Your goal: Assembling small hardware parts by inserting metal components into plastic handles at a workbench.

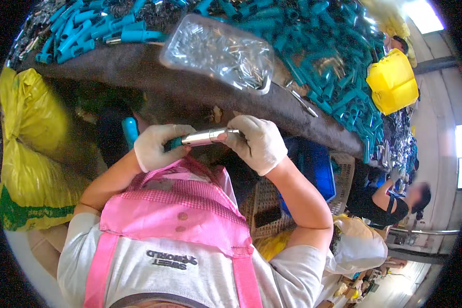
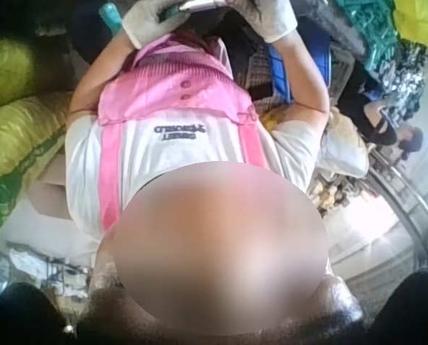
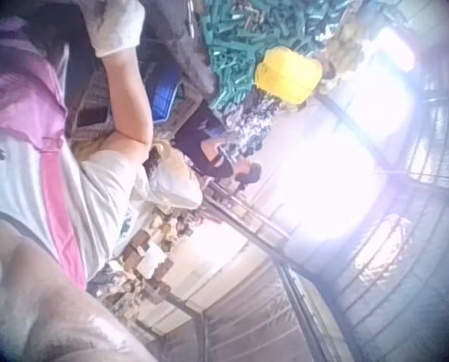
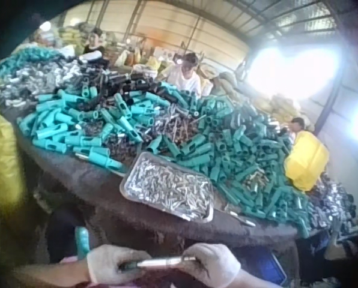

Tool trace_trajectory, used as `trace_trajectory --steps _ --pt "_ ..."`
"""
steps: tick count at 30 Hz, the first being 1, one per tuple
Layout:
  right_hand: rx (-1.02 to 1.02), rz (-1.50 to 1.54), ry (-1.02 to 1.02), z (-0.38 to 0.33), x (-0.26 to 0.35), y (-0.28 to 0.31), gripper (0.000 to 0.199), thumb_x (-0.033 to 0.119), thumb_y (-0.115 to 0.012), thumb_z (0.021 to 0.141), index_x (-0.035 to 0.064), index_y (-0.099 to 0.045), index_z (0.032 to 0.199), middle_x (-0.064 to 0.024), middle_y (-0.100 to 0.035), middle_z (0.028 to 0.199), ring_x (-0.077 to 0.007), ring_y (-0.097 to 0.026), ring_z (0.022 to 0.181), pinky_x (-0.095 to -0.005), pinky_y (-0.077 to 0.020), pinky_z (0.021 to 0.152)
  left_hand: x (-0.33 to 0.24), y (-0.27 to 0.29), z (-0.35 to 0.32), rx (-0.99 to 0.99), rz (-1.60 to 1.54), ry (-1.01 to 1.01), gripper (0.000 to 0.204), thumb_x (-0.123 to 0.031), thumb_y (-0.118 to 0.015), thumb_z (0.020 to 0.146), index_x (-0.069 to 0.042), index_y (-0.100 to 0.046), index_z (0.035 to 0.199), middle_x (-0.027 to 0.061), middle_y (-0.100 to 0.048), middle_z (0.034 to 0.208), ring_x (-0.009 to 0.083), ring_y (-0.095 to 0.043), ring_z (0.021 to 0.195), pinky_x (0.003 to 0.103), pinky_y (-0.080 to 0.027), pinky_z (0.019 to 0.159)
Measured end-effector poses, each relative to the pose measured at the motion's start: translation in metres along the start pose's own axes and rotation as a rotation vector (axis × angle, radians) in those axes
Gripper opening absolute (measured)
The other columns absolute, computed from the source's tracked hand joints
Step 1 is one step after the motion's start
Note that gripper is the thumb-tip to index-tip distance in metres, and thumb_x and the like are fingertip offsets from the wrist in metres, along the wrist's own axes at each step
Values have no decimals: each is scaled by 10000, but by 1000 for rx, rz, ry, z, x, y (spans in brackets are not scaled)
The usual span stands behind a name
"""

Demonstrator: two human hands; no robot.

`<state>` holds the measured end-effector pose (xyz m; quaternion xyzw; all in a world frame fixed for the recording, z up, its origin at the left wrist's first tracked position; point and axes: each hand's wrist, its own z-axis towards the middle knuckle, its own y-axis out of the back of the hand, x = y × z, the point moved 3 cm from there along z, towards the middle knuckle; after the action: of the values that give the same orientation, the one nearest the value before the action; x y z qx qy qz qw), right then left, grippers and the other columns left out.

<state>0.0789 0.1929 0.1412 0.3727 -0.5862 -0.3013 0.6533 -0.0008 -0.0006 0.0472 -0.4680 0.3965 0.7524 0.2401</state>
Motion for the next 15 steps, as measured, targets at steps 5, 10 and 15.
trace_trajectory --steps 5,10,15 --pt "-66 172 101 -8 0 -15 316 -11 -661 776 -8 -561 1075 -93 -589 929 -165 -614 777 -269 -513 677 -2 4 -3 24 29 44 339 -103 -647 747 -36 -587 1074 172 -640 955 312 -639 852 350 -508 740" --pt "55 279 -260 -7 -8 -25 321 120 -653 817 -4 -549 1095 -114 -581 935 -177 -619 802 -264 -510 645 -2 8 -5 -44 349 -110 309 -158 -668 718 -79 -592 1007 147 -633 848 333 -621 757 396 -509 655" --pt "52 180 -129 -10 -10 -46 355 53 -596 844 -15 -526 1185 -123 -578 998 -175 -607 806 -269 -504 654 6 10 -8 -11 463 -71 315 -259 -635 760 -91 -617 1025 135 -639 825 312 -616 732 400 -504 650"
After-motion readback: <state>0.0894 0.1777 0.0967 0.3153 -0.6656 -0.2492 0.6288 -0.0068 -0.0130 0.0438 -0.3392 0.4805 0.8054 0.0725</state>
